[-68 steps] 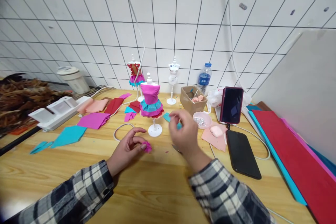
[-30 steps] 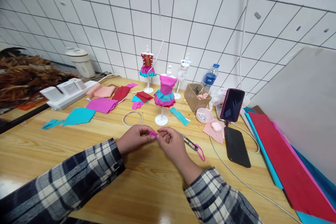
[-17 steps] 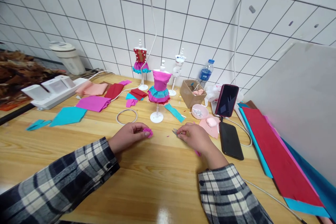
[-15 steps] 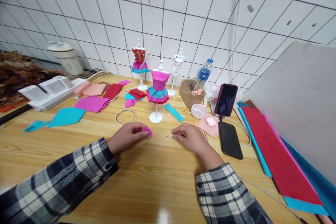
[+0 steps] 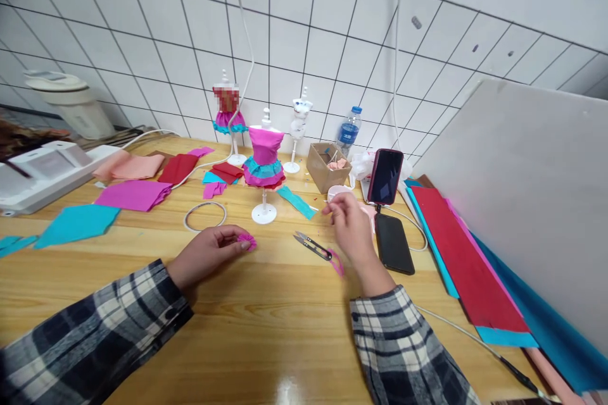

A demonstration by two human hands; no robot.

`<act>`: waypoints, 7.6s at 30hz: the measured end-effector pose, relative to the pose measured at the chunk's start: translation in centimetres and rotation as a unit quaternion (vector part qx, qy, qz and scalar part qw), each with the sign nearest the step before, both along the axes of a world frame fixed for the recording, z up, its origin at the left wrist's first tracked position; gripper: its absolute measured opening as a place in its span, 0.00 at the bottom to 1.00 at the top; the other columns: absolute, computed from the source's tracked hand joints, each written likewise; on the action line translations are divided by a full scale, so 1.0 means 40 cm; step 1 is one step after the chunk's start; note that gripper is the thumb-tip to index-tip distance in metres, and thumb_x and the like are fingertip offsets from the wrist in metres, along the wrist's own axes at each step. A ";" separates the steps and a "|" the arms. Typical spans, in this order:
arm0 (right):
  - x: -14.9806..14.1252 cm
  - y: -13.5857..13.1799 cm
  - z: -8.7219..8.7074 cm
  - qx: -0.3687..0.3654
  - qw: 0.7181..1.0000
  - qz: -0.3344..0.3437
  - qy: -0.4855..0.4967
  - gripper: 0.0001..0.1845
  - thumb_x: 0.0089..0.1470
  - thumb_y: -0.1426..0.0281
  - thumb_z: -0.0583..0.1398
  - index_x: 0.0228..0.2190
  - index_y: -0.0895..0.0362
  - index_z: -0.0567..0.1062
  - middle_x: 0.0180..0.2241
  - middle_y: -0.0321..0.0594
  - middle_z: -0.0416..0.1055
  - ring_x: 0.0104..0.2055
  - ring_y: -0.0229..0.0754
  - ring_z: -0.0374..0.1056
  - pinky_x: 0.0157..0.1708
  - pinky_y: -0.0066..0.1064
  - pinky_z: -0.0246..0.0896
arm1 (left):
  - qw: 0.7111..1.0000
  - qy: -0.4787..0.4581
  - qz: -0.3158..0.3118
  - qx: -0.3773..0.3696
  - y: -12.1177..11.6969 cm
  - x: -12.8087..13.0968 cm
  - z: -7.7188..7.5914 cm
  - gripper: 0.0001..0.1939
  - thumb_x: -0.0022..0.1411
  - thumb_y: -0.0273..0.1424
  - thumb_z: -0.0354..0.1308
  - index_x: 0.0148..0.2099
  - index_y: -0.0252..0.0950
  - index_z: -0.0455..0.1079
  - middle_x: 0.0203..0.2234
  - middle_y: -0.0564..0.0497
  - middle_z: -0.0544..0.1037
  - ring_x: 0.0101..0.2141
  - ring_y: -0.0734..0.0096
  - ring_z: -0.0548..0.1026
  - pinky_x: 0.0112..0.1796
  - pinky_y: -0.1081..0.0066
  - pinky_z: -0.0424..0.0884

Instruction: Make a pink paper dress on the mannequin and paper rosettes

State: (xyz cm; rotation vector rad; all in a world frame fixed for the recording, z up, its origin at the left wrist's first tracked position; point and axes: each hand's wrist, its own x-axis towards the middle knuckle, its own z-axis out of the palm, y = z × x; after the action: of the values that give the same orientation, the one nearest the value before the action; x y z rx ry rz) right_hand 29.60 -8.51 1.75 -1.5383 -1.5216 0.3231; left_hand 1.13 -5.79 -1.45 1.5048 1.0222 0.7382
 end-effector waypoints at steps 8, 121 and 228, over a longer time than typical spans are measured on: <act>0.056 -0.050 0.062 0.114 0.989 -0.098 0.010 0.13 0.53 0.61 0.62 0.36 0.56 0.78 0.32 0.41 0.78 0.28 0.41 0.73 0.26 0.31 0.69 | 0.998 0.052 -0.008 0.046 -0.001 0.002 0.003 0.14 0.51 0.41 0.64 0.35 0.37 0.77 0.32 0.49 0.83 0.35 0.61 0.79 0.40 0.66 0.74; -0.167 -0.046 -0.051 -0.376 0.801 0.219 0.412 0.24 0.40 0.53 0.69 0.28 0.55 0.64 0.16 0.22 0.49 0.16 0.28 0.41 0.15 0.24 0.30 | 0.644 0.185 -0.138 0.729 -0.019 -0.026 0.016 0.16 0.67 0.26 0.49 0.53 0.43 0.70 0.32 0.50 0.80 0.29 0.70 0.73 0.30 0.70 0.69; -0.208 -0.064 -0.083 -0.265 0.920 0.276 0.081 0.20 0.64 0.57 0.46 0.24 0.55 0.61 0.23 0.32 0.59 0.28 0.37 0.57 0.30 0.30 0.52 | 0.991 -0.052 -0.094 -0.081 -0.037 0.033 0.024 0.22 0.54 0.46 0.63 0.39 0.29 0.74 0.19 0.55 0.69 0.20 0.79 0.62 0.24 0.77 0.59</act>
State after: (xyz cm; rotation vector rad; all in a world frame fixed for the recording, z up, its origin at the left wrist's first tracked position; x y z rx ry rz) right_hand 21.27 -11.05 -1.58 -1.3873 -1.8025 1.2455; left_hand 2.43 -7.25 -0.49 1.3852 0.8290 0.5785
